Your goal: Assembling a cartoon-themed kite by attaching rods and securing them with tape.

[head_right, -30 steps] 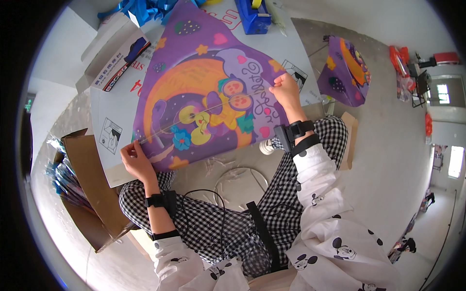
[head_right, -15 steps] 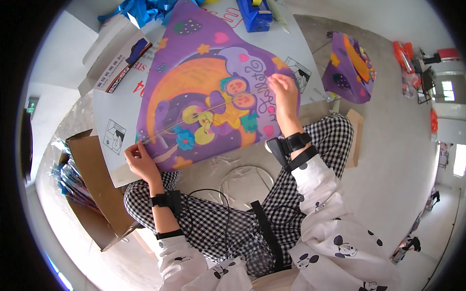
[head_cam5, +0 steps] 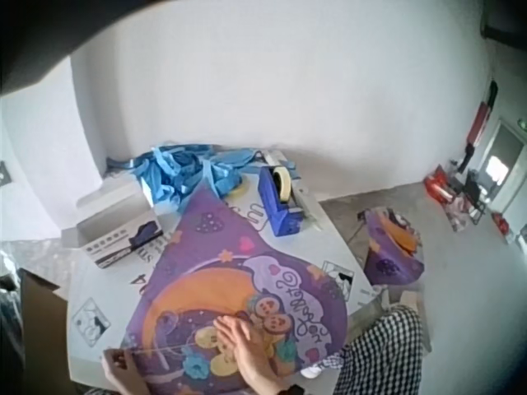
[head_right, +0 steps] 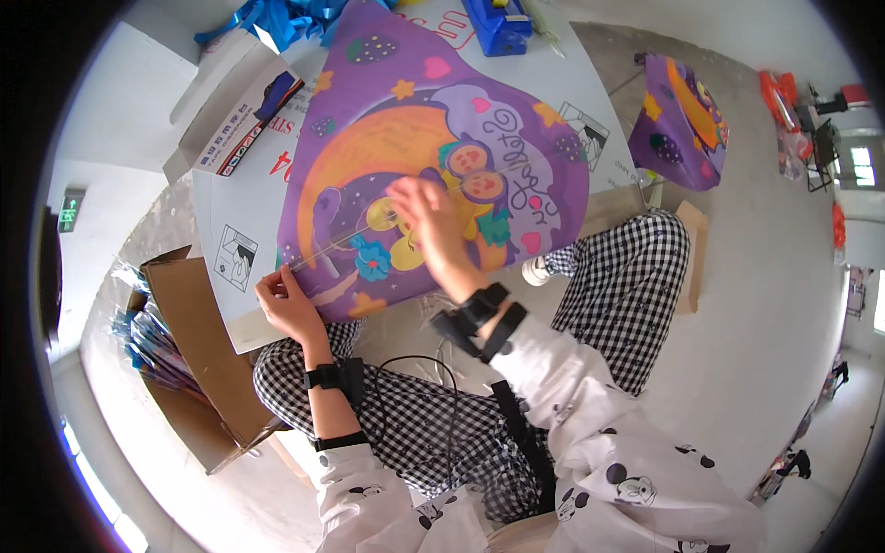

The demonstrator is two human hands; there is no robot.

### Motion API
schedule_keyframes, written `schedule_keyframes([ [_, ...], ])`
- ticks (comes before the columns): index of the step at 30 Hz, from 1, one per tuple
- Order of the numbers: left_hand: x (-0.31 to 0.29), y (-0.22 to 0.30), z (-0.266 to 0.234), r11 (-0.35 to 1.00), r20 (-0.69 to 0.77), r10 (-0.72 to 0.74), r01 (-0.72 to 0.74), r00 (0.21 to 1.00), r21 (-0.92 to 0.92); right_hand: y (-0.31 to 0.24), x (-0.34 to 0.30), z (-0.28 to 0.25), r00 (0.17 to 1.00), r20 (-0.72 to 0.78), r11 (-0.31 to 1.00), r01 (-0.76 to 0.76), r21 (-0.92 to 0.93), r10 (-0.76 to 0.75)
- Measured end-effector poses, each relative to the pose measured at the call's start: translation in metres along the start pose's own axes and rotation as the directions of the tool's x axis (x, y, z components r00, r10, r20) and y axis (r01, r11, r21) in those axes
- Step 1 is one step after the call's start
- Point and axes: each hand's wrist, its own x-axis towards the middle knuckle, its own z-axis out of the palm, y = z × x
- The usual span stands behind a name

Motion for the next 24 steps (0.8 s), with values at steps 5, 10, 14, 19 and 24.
schedule_keyframes([
  [5,0.004,-0.001,-0.003,1.0,-0.014,0.023,-0.023,1.0,0.007,-0.079,0.02,-0.08,0.959,-0.237,0.984,0.127,-0.124,-0.154],
  [10,0.003,0.002,-0.003,0.999,-0.006,0.002,-0.002,1.0,-0.04,-0.105,0.031,-0.098,0.882,-0.236,0.873,0.301,-0.384,-0.408],
  [14,0.004,-0.001,-0.008,0.999,-0.023,-0.005,0.004,1.0,-0.048,-0.058,-0.007,0.007,0.963,0.124,0.698,0.261,-0.667,-0.241],
  [19,0.001,0.002,0.002,0.999,-0.007,-0.001,0.001,1.0,-0.054,0.071,-0.039,0.113,0.921,0.294,0.964,-0.264,-0.004,0.254],
  [24,0.002,-0.005,-0.007,0.999,-0.022,0.045,-0.046,0.999,-0.021,0.071,-0.033,0.089,0.982,0.0,0.981,-0.189,-0.039,0.189],
])
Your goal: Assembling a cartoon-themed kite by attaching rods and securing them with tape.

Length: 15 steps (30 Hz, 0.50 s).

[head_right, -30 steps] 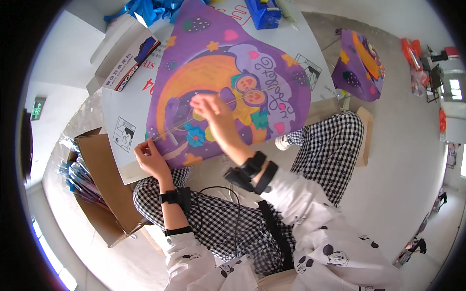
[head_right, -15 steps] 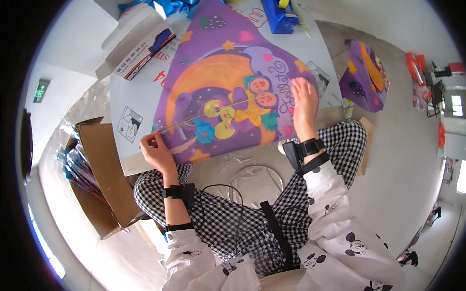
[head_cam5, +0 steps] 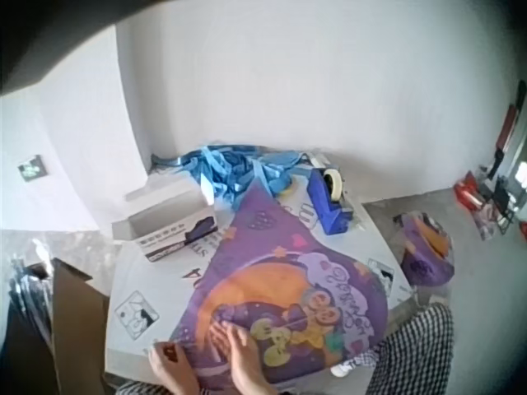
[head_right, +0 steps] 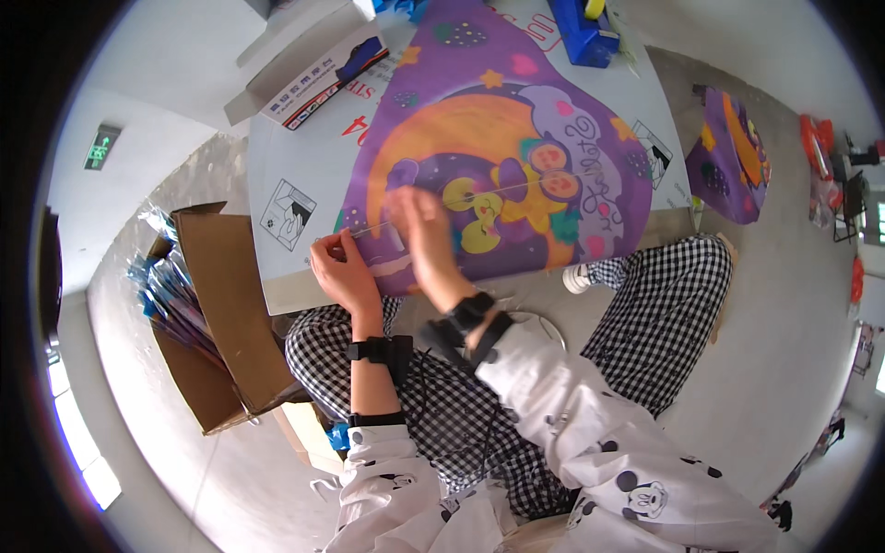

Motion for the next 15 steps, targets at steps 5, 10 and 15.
schedule_keyframes([
  [5,0.003,0.009,0.002,1.0,0.014,0.003,-0.003,1.0,0.007,-0.059,0.007,-0.062,0.962,-0.056,0.946,0.251,-0.204,-0.267],
  [10,0.003,0.006,-0.003,1.0,0.018,0.008,-0.008,1.0,0.011,-0.038,-0.007,-0.046,0.842,0.313,0.605,0.535,-0.59,-0.439],
  [15,0.003,0.006,0.0,0.999,0.03,0.038,-0.038,0.999,0.014,-0.03,-0.016,-0.041,0.677,0.674,0.195,0.733,-0.651,-0.294],
])
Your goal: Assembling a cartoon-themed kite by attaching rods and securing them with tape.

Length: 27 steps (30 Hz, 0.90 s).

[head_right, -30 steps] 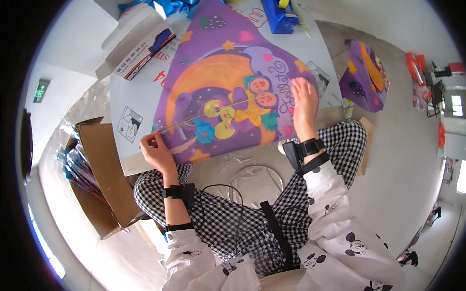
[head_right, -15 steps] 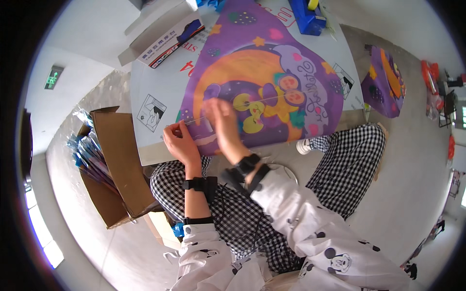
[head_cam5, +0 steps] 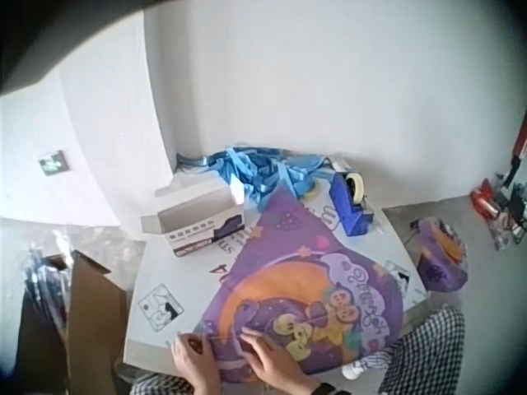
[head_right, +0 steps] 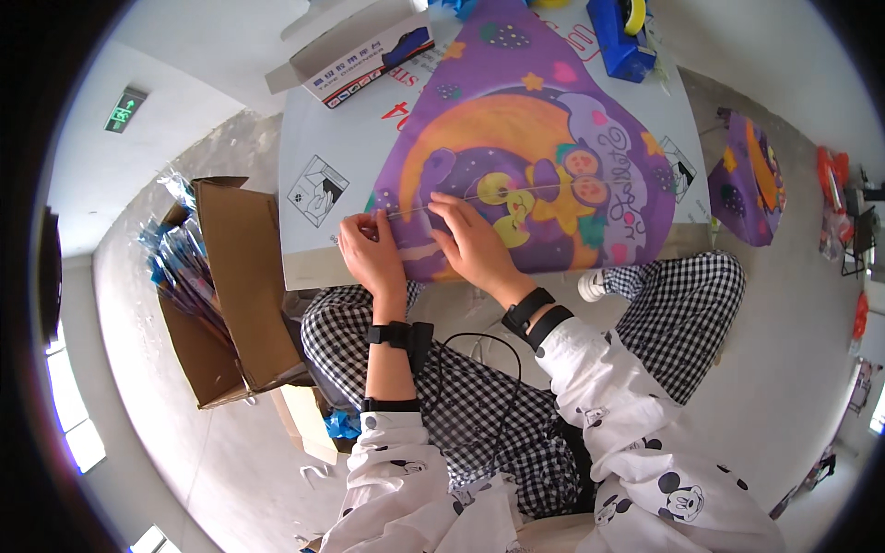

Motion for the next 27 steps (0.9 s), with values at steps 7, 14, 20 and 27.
schedule_keyframes([
  [7,0.008,0.006,-0.01,0.978,-0.049,-0.181,0.185,0.982,0.095,0.003,0.0,-0.004,1.0,0.0,0.999,0.01,-0.033,-0.01],
  [14,0.006,-0.007,-0.013,0.986,-0.023,-0.162,0.163,0.986,0.021,0.003,-0.001,-0.001,1.0,0.022,1.0,0.007,-0.007,-0.007],
  [20,0.013,-0.011,-0.013,0.986,-0.016,-0.04,0.042,0.999,0.161,0.0,-0.005,-0.012,0.993,0.115,1.0,0.021,-0.008,-0.02],
  [27,0.014,-0.004,-0.021,0.985,0.08,-0.139,0.129,0.987,0.113,0.005,-0.01,-0.021,0.989,0.146,0.996,0.04,-0.073,-0.029],
])
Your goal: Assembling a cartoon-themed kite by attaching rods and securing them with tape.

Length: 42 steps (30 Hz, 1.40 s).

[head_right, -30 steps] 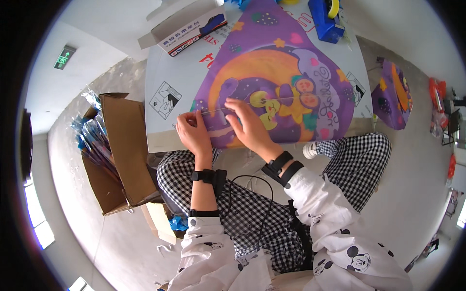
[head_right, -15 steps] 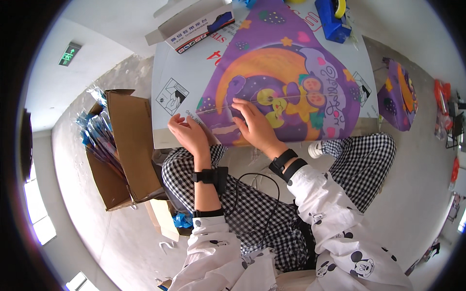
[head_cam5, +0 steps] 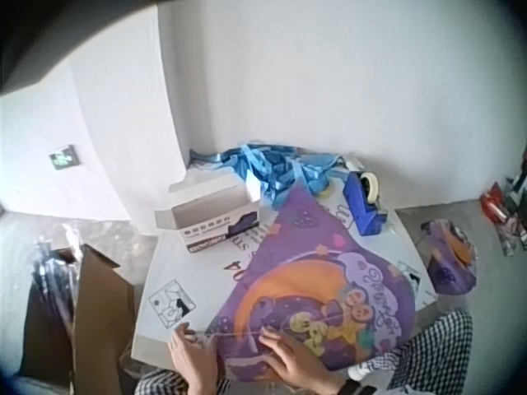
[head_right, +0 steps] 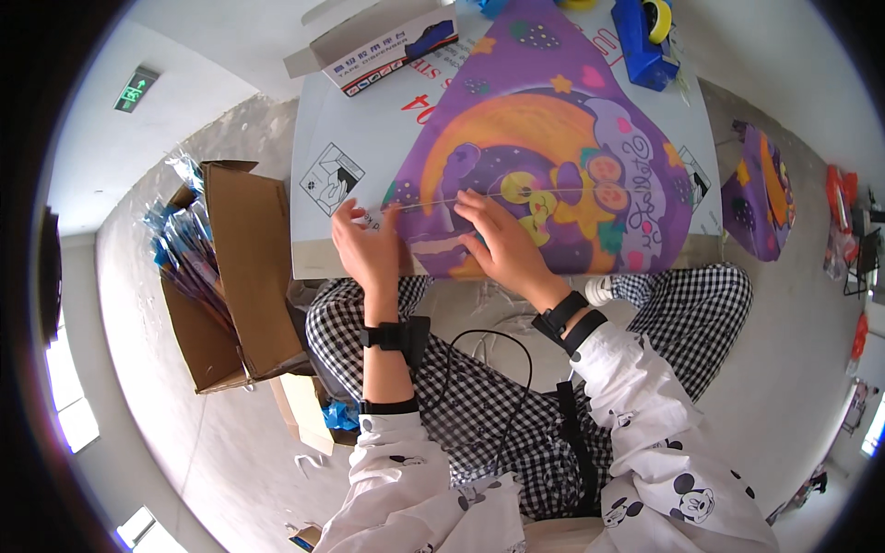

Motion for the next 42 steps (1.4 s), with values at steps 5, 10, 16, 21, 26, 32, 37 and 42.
schedule_keyframes([
  [5,0.003,-0.007,0.008,1.0,0.0,-0.003,0.003,1.0,0.014,0.0,-0.006,-0.001,0.994,0.068,0.983,0.093,-0.157,-0.083],
  [10,0.009,-0.018,0.008,0.996,-0.06,-0.03,0.025,0.998,-0.081,0.0,-0.009,-0.002,0.993,0.079,0.982,0.104,-0.157,-0.092],
  [16,0.001,-0.001,0.003,0.985,0.181,0.163,-0.17,0.97,0.023,-0.001,-0.023,-0.025,0.991,0.13,0.992,0.055,-0.11,-0.041],
  [21,0.0,-0.029,-0.029,0.802,0.442,0.008,0.258,0.897,-0.539,0.026,0.022,-0.107,0.932,-0.354,0.997,-0.078,0.002,0.074],
  [26,-0.041,0.031,-0.053,0.309,0.549,-0.088,0.547,0.831,-0.778,0.175,0.084,-0.29,0.66,-0.751,0.881,-0.341,-0.327,-0.023],
  [32,-0.073,0.019,-0.055,0.266,0.421,-0.166,0.451,0.892,-0.852,0.196,0.137,-0.322,0.64,-0.348,0.676,-0.737,-0.023,0.685],
  [37,-0.067,0.012,-0.039,0.314,0.453,-0.07,0.451,0.889,-0.835,0.2,0.139,-0.32,0.514,-0.094,0.478,-0.694,0.539,0.853],
  [42,-0.069,0.019,-0.028,0.324,0.489,-0.096,0.492,0.867,-0.808,0.203,0.143,-0.323,0.522,-0.121,0.399,-0.461,0.793,0.844],
])
